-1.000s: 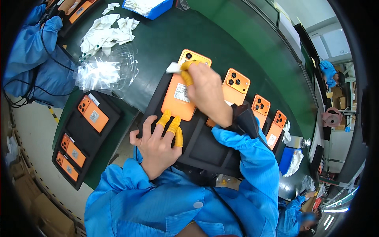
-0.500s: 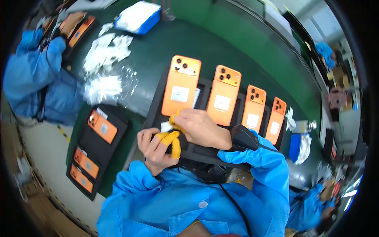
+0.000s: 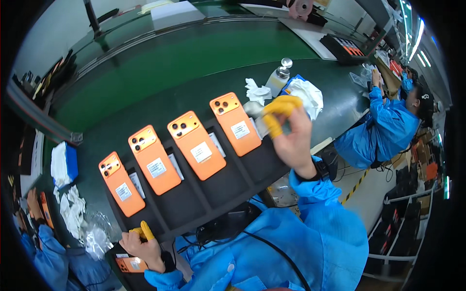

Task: Cleaning and inspecting smartphone backs and camera lenses on an assembly line.

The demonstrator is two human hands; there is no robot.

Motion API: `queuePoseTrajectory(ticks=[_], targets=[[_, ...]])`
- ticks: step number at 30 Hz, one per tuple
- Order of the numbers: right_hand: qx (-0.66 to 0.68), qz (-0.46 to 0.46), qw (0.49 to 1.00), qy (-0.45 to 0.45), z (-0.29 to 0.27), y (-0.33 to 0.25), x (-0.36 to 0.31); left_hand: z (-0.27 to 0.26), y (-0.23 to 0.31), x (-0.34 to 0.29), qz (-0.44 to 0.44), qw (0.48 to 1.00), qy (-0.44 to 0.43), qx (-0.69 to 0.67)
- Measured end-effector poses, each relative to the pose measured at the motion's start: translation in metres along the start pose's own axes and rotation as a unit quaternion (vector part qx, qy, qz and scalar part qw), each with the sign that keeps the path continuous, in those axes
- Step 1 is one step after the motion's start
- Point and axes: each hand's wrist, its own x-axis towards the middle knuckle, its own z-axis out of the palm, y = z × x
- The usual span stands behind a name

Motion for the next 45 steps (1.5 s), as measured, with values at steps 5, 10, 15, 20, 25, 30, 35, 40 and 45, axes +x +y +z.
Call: queuePoseTrajectory(ticks=[5, 10, 15, 20, 25, 30, 35, 40, 45], targets=[[-0.137, 0.041, 0.990, -0.014, -0.004, 0.084, -0.020, -0.031, 0.013, 0.032, -0.172, 0.941, -0.106, -0.271], [-0.117, 0.060, 0.988, -0.078, -0.002, 0.090, -0.035, -0.067, 0.074, 0.095, -0.062, 0.746, -0.056, -0.661], [-0.138, 0.062, 0.988, -0.005, -0.022, 0.095, -0.019, -0.119, 0.129, 0.153, 0.018, 0.511, -0.234, -0.827], [-0.267, 0.074, 0.960, 0.048, -0.068, 0.138, -0.009, -0.107, 0.132, 0.176, 0.042, 0.533, -0.185, -0.824], [-0.263, 0.096, 0.959, 0.042, -0.077, 0.158, 0.005, -0.106, 0.136, 0.171, 0.061, 0.552, -0.159, -0.817], [-0.278, 0.072, 0.958, 0.016, -0.070, 0.160, 0.016, -0.102, 0.135, 0.168, 0.069, 0.572, -0.139, -0.805], [-0.314, 0.071, 0.947, -0.021, -0.070, 0.169, 0.022, -0.100, 0.130, 0.168, 0.077, 0.584, -0.120, -0.799], [-0.086, 0.151, 0.978, 0.117, -0.058, 0.160, 0.031, -0.098, 0.132, 0.163, 0.081, 0.600, -0.104, -0.789], [0.353, 0.320, 0.878, -0.047, -0.012, 0.118, 0.026, -0.036, 0.160, 0.170, -0.156, 0.660, -0.199, -0.708]])
